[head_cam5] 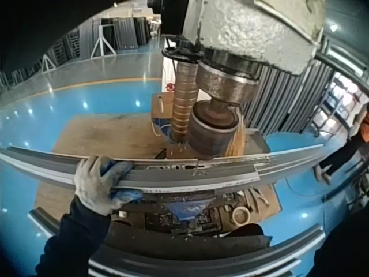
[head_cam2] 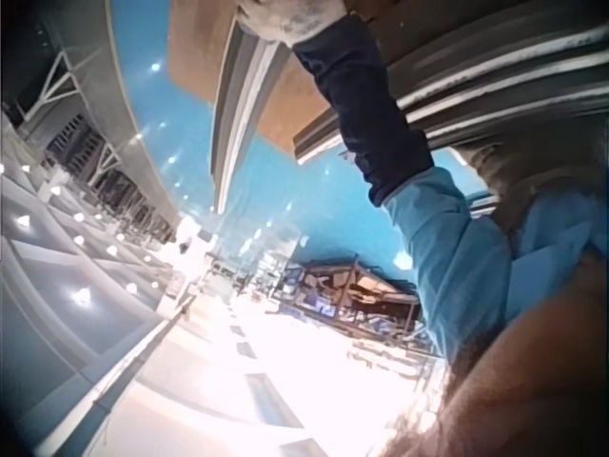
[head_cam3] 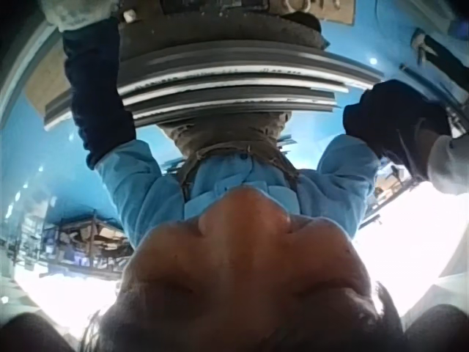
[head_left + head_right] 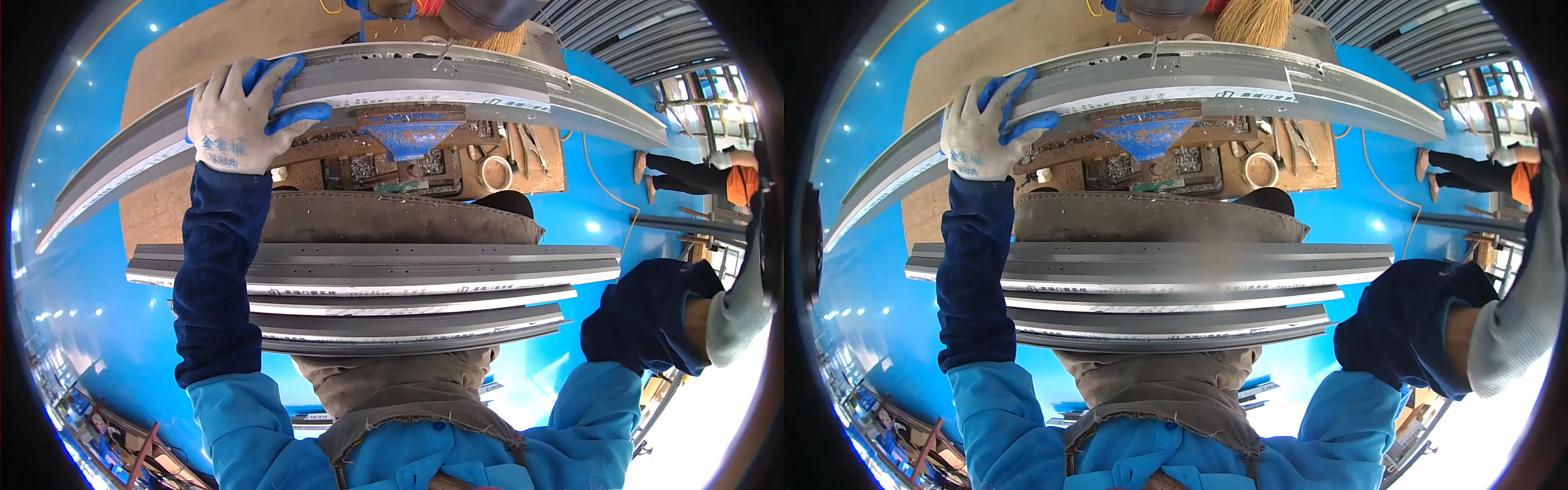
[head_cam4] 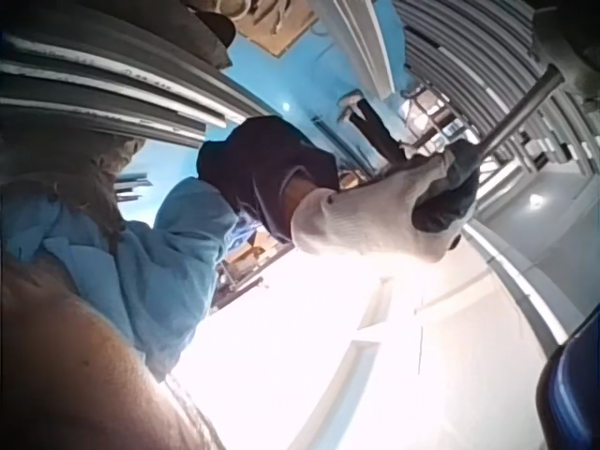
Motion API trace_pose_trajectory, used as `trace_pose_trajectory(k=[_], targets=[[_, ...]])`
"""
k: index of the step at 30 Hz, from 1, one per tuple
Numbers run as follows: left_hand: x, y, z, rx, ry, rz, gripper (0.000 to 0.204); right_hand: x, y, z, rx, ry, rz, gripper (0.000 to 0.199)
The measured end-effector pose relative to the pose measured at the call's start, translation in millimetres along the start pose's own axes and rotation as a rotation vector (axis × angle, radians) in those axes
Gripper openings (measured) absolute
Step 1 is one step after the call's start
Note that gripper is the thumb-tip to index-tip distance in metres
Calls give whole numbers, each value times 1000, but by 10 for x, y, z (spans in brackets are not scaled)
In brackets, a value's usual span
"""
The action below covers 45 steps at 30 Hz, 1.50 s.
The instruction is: Handling, aligning, and stacking curved metal structural profiles at a workstation on a fabrication floor.
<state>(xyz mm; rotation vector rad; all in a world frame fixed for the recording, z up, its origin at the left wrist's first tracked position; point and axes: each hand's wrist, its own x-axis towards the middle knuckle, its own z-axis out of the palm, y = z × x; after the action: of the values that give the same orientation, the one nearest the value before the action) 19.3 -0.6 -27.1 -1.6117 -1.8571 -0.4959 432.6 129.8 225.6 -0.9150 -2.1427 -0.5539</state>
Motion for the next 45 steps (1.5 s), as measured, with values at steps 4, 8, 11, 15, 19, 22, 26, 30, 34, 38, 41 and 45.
trace_pose_trajectory(k=[4, 8, 11, 15, 19, 22, 26, 30, 34, 38, 41, 45], targets=[[60, 76, -25, -2, 24, 1, 72, -332, -307, 732, 25, -362, 658, 20], [43, 85, -8, -3, 27, -3, 71, -646, -256, 1611, 604, 225, 471, 16], [15, 52, -57, 10, -7, -31, 70, -640, -340, 1750, 471, 275, 367, 15], [73, 124, -57, 20, -17, -29, 71, -540, -266, 2252, 326, 200, 382, 27], [112, 118, -43, 66, -48, -19, 72, -157, -234, 2542, 335, -40, 513, 29], [65, 92, -77, 106, -82, -30, 73, -520, -168, 2111, 736, -172, 593, 36], [70, 108, -185, 59, -99, -57, 71, -792, -221, 1215, 675, 138, 362, 41], [163, 137, -200, 35, -103, -45, 72, -456, -103, 648, 717, 280, 194, 34], [169, 103, -193, 39, -85, -46, 75, -323, -132, 576, 572, 351, 299, 24], [104, 6, -220, 50, -76, -35, 80, 80, 386, 304, -458, 367, -386, 23], [44, -212, -301, 77, -43, -14, 83, 155, 490, 450, 1118, 423, 290, 29], [-397, -919, -470, 110, 43, -88, 94, -232, 64, 1069, 630, -98, 337, 43]])
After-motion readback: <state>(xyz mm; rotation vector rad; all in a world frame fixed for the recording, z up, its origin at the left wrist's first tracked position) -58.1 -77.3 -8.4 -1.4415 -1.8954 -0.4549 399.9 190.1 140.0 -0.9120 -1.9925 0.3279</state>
